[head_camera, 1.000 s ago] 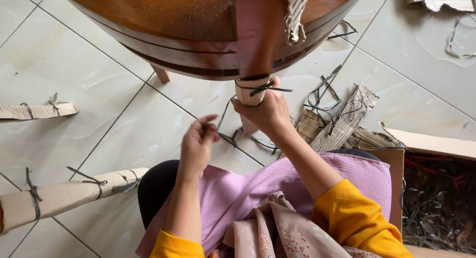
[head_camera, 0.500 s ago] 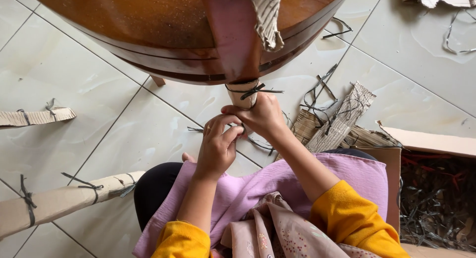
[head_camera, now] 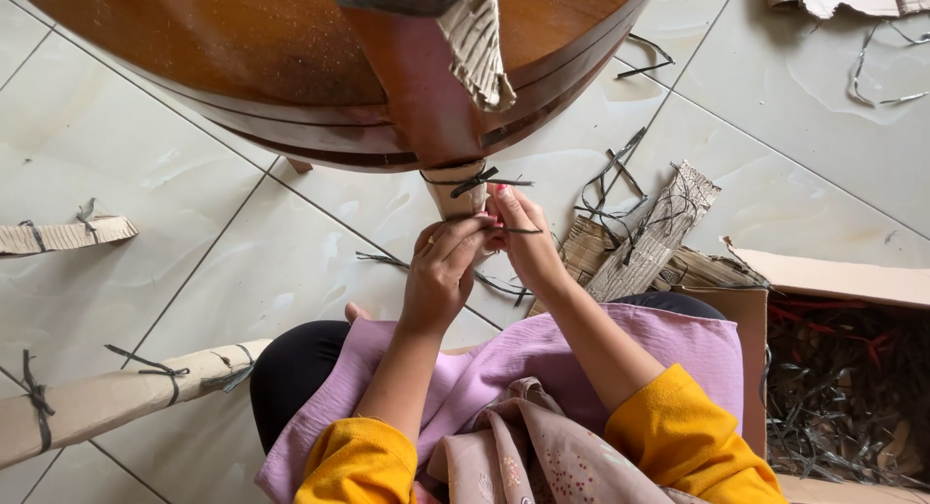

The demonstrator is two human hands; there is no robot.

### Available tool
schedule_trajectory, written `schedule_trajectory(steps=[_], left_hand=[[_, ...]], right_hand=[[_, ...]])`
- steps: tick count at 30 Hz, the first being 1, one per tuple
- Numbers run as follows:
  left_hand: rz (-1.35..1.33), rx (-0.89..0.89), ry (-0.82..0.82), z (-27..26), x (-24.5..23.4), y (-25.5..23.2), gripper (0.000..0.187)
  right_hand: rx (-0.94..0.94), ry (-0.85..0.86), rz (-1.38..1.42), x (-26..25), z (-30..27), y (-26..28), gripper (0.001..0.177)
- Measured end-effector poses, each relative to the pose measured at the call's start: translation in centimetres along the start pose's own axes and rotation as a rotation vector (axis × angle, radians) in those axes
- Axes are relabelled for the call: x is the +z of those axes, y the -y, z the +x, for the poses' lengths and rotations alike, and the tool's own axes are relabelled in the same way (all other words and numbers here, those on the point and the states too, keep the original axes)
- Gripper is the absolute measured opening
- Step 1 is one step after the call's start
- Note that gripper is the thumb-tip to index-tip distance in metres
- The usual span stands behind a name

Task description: Wrapping wooden chair legs with protective cardboard and securing them with plastic ties for shipping.

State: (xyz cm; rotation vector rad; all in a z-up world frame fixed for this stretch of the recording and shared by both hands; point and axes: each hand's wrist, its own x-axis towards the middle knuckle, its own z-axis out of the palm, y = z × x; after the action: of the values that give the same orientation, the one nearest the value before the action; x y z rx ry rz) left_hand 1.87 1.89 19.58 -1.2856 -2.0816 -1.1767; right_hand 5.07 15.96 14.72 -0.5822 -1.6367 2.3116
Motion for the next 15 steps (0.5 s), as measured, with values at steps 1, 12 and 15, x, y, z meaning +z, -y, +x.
schedule_trajectory(steps=[1, 12, 15], left_hand=[[0.023, -0.008, -0.010, -0.1, 0.2, 0.3, 0.019], [0.129, -0.016, -0.054, -0.4, 0.6, 0.8, 0.017], [0.087, -0.026, -0.060, -0.4, 0.5, 0.8, 0.016]], right_hand=[[0.043, -0.042, 0.069, 0.7, -0.8, 1.2, 0.039], [-0.346, -0.143, -0.615, -0.4, -4.9, 4.9, 0.006], [-0.628, -0.087, -0.626, 0.5, -5.3, 5.7, 0.005]])
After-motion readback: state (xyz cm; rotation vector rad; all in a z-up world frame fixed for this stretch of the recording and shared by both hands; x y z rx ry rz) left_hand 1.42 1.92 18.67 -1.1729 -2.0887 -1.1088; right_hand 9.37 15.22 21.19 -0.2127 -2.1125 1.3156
